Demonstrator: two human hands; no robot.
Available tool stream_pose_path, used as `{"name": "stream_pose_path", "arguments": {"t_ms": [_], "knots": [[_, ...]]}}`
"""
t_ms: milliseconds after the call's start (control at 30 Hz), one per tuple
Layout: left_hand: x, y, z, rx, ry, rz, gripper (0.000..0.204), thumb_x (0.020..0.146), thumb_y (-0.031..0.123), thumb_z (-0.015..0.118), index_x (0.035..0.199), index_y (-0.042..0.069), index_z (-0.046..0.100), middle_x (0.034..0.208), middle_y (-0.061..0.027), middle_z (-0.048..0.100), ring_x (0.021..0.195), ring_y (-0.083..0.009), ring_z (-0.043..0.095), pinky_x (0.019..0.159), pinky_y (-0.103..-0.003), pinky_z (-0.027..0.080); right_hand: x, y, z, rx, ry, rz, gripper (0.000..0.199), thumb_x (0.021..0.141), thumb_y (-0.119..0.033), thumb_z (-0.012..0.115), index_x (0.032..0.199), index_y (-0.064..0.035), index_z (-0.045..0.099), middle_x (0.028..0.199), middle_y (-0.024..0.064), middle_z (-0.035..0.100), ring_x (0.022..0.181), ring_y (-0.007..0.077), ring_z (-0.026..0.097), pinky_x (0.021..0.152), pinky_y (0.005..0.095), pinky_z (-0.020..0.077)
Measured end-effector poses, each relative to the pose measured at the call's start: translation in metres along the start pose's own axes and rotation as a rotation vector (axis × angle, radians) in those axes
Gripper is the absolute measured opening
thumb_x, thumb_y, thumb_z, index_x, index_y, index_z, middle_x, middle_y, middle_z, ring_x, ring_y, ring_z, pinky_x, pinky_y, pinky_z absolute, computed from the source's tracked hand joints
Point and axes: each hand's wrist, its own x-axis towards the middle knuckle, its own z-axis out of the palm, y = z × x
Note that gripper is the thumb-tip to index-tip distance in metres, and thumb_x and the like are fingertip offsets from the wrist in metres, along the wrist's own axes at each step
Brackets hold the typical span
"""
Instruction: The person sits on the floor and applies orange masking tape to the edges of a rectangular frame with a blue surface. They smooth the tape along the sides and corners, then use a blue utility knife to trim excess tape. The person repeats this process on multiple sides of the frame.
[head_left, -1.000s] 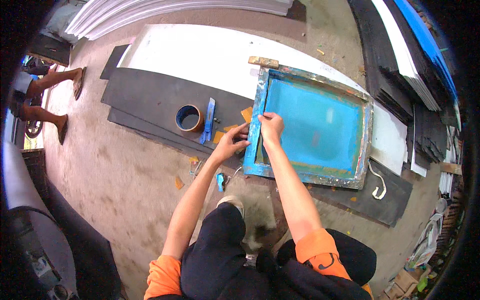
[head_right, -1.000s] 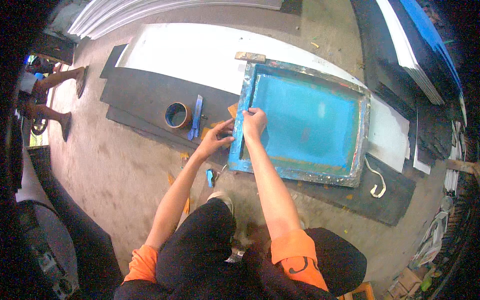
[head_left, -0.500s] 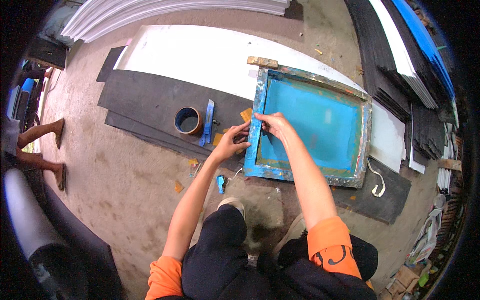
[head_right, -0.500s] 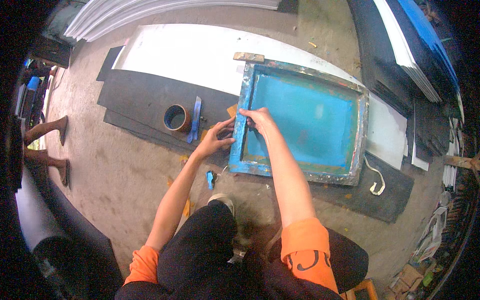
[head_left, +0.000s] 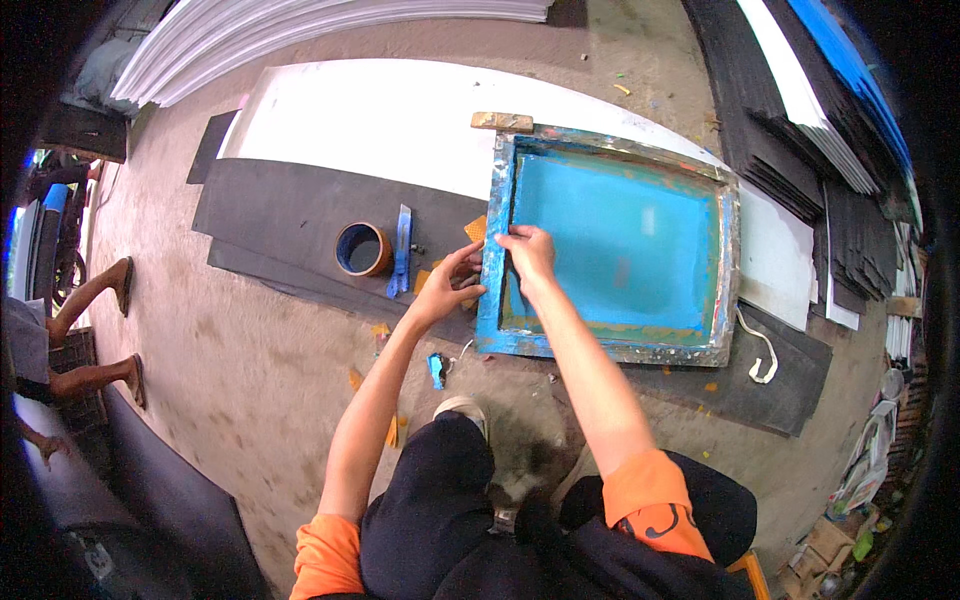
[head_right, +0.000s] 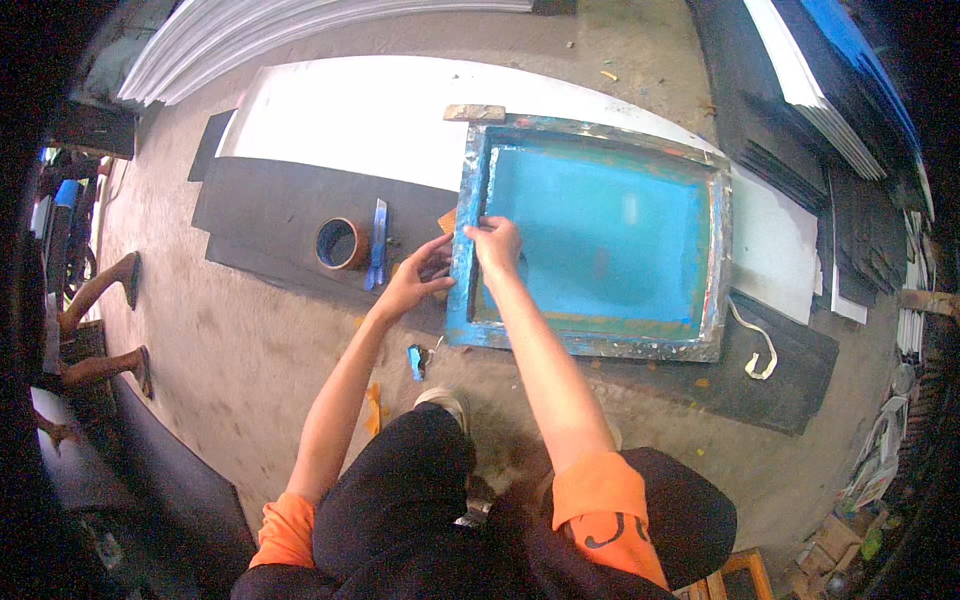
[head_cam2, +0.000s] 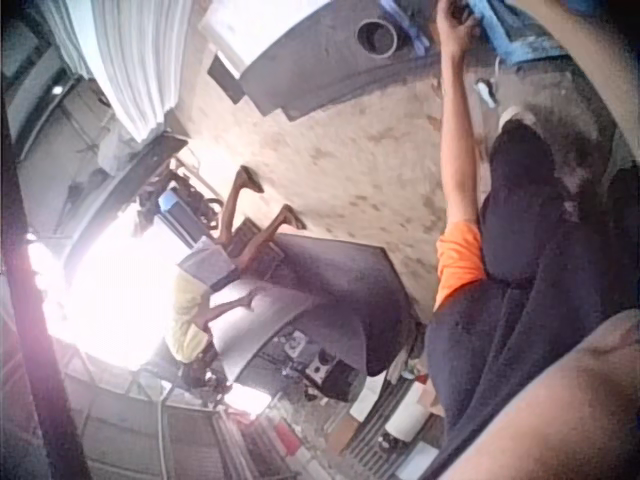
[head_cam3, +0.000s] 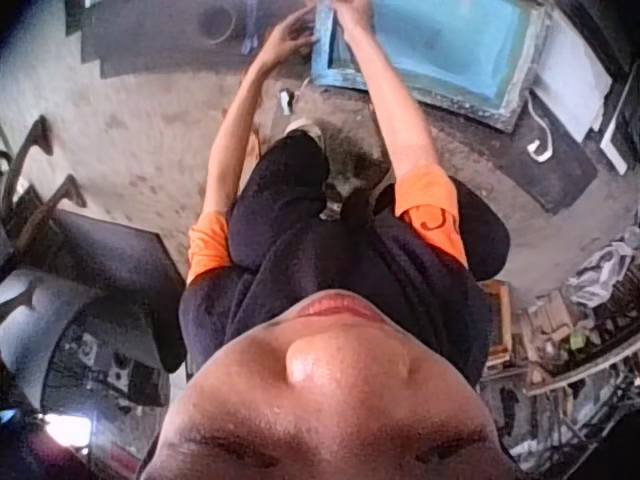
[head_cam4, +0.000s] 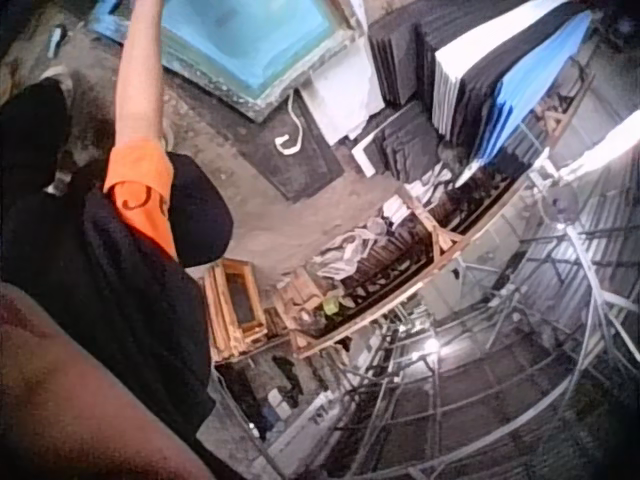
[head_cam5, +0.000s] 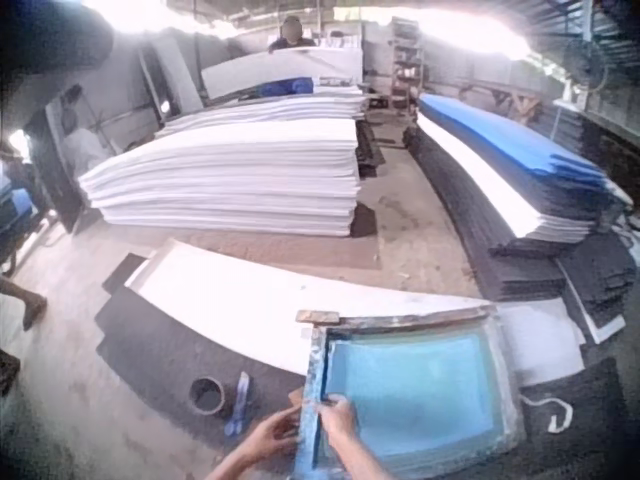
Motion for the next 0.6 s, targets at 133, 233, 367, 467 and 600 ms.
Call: {"name": "stream_pose_path", "arguments": {"t_ms": [133, 233, 367, 467, 600], "knots": [[0.007, 0.017, 0.001, 0.154, 0.097, 0.029, 0.082, 0.068, -0.001, 0.072, 0.137, 0.018, 0.031, 0.116, -0.007, 0.044, 0.106, -0.0181, 0.049, 0.087, -0.028, 0.044, -0.029, -0.016, 0.015, -0.202, 0.192, -0.192, 0.024, 0.065, -0.013, 0.073, 0.08, 0.0035, 0.064, 0.073, 0.0161, 0.065, 0.069, 0.0249, 0.064, 0.066, 0.0328, 0.048], [0.02, 0.023, 0.001, 0.285, 0.067, 0.015, 0.086, 0.066, 0.0, 0.073, 0.137, 0.021, 0.031, 0.117, -0.0084, 0.044, 0.106, -0.0203, 0.049, 0.087, -0.03, 0.045, -0.031, -0.018, 0.018, -0.233, 0.278, -0.228, 0.025, 0.063, -0.016, 0.075, 0.076, 0.0015, 0.064, 0.072, 0.0175, 0.065, 0.064, 0.027, 0.063, 0.064, 0.034, 0.0472], [0.025, 0.017, -0.002, 0.28, 0.027, 0.015, 0.088, 0.065, 0.0, 0.073, 0.138, 0.023, 0.029, 0.119, -0.0101, 0.044, 0.106, -0.0226, 0.049, 0.089, -0.034, 0.045, -0.012, -0.01, 0.004, -0.127, 0.081, 0.004, 0.02, 0.068, -0.017, 0.075, 0.074, 0.0006, 0.066, 0.063, 0.0052, 0.061, 0.052, 0.0113, 0.053, 0.05, 0.0251, 0.0427], [0.024, 0.013, -0.001, 0.253, 0.027, 0.031, 0.089, 0.065, -0.002, 0.072, 0.138, 0.023, 0.028, 0.12, -0.0105, 0.044, 0.106, -0.023, 0.049, 0.091, -0.036, 0.043, -0.003, -0.013, -0.007, -0.097, -0.179, 0.073, 0.022, 0.069, -0.019, 0.074, 0.072, 0.001, 0.065, 0.06, 0.0031, 0.058, 0.048, 0.0091, 0.048, 0.046, 0.0237, 0.0379], [0.023, 0.015, 0.004, 0.204, 0.017, 0.011, 0.089, 0.066, -0.004, 0.07, 0.139, 0.023, 0.027, 0.121, -0.0103, 0.043, 0.107, -0.0232, 0.049, 0.093, -0.037, 0.041, 0.013, -0.021, -0.013, -0.284, -0.28, 0.135, 0.026, 0.065, -0.021, 0.075, 0.068, 0.003, 0.065, 0.061, 0.0117, 0.061, 0.056, 0.0187, 0.057, 0.053, 0.0344, 0.0417]]}}
